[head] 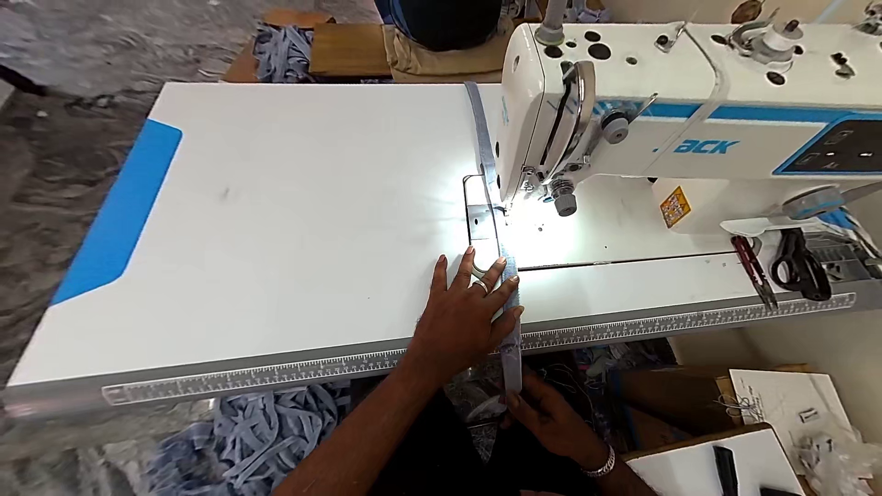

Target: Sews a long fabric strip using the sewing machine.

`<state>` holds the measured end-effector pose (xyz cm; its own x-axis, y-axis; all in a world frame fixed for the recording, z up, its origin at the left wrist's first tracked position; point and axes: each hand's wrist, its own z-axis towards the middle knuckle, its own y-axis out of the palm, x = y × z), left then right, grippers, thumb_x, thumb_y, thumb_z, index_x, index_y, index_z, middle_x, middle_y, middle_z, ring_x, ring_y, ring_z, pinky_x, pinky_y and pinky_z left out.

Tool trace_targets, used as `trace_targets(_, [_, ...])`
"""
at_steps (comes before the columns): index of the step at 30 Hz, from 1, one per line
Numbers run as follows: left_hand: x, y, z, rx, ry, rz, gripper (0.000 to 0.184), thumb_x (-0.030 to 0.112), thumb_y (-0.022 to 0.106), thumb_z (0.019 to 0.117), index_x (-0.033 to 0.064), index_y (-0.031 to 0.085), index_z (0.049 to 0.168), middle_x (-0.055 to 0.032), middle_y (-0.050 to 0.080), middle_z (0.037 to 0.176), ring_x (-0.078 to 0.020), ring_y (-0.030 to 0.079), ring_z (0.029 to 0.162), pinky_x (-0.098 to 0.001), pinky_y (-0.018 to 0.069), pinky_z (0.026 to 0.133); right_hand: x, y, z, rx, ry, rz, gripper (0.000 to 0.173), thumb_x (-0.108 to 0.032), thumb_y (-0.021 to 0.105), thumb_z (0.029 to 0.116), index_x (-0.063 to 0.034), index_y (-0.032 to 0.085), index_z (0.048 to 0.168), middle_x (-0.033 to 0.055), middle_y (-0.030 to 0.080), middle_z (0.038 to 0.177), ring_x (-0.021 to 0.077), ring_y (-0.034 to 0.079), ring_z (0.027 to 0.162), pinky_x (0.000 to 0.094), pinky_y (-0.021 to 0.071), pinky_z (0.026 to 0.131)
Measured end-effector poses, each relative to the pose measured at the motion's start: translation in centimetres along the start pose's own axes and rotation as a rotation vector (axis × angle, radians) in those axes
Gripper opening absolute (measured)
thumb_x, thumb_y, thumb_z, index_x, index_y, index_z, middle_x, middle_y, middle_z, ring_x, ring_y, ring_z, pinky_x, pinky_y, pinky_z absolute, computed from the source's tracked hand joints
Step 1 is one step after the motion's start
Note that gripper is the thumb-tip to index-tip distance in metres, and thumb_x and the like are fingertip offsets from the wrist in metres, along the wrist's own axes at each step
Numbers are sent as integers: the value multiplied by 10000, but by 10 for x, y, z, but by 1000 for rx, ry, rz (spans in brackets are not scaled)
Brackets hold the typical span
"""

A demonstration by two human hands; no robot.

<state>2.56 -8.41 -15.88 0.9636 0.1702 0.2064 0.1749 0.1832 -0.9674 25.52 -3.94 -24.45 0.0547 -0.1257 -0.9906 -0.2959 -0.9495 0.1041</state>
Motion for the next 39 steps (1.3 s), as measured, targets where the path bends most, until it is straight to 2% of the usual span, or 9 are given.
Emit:
trace_targets(6, [1, -8, 2, -62, -36, -31, 666, 689, 290, 1029, 302, 548, 1505, 40, 430, 1625, -414, 202, 1564, -775, 94, 1179, -3, -2, -2, -11, 132, 7, 269, -276, 522, 1083, -54, 665, 1129, 24, 705, 974, 94, 641, 613, 264, 580, 552])
trace_targets(14, [-17, -4, 45, -66, -145, 60, 683, 708, 229, 1021, 344, 504, 1529, 58, 421, 1629, -426, 180, 1566, -862, 37, 1094, -1, 1, -3, -15, 168, -29, 291, -313, 544, 1073, -49, 667, 1086, 17, 719, 961, 81, 632, 584, 257, 563, 521])
trace_targets(22, [-38, -13, 88, -113, -245, 54, 638, 663, 252, 1036, 351, 474, 1547, 18, 376, 1657, -435, 156, 1569, -873, 32, 1078, -65, -48, -4, -208, 364, -601, 356, -403, 542, 1052, -126, 676, 1230, 59, 707, 992, 162, 682, 838, 408, 577, 773])
trace_targets(26, [-39, -14, 90, -134, -256, 23, 641, 664, 258, 1038, 345, 473, 1550, 18, 358, 1666, -422, 142, 1575, -870, 10, 1084, -169, -120, -14, 439, 200, -973, 281, -297, 564, 1054, -127, 688, 1241, 76, 733, 1031, 227, 715, 875, 491, 605, 765])
trace_targets(28, [-41, -13, 91, -114, -254, 16, 627, 648, 256, 1045, 343, 484, 1543, 19, 373, 1658, -429, 157, 1570, -876, 20, 1075, -192, -159, -8, 742, 202, -1272, 468, -308, 536, 1064, -50, 526, 1454, 220, 625, 1328, 437, 632, 1156, 688, 489, 919])
trace_targets(31, [-41, -13, 95, -96, -276, 14, 607, 612, 265, 1056, 325, 495, 1538, 7, 395, 1647, -428, 188, 1563, -876, 29, 1075, -181, -207, 10, 655, 446, -1484, 624, -173, 578, 1020, 45, 346, 1556, 332, 367, 1558, 607, 309, 1424, 900, 118, 1036])
trace_targets(36, [-27, -10, 68, 13, -201, -19, 695, 654, 385, 1015, 191, 518, 1517, -53, 438, 1617, -420, 247, 1547, -840, 47, 1123, -204, -165, -16, 658, 250, -1278, 474, -334, 532, 1065, -62, 536, 1452, 268, 627, 1278, 480, 632, 1104, 717, 485, 881])
trace_targets(38, [-11, -6, 39, 13, -97, -25, 683, 684, 377, 1002, 229, 579, 1469, -25, 495, 1578, -415, 287, 1534, -847, 70, 1123, -170, -126, -27, 361, 195, -1014, 307, -340, 573, 1043, -139, 689, 1243, 87, 722, 1010, 244, 701, 828, 488, 592, 692])
trace_targets(39, [-6, -3, 26, -5, -66, -16, 668, 687, 334, 1012, 274, 563, 1484, 9, 486, 1586, -405, 280, 1540, -849, 70, 1118, -142, -109, -24, 137, 268, -851, 330, -394, 591, 1026, -184, 706, 1252, 9, 740, 1045, 155, 717, 886, 419, 620, 764])
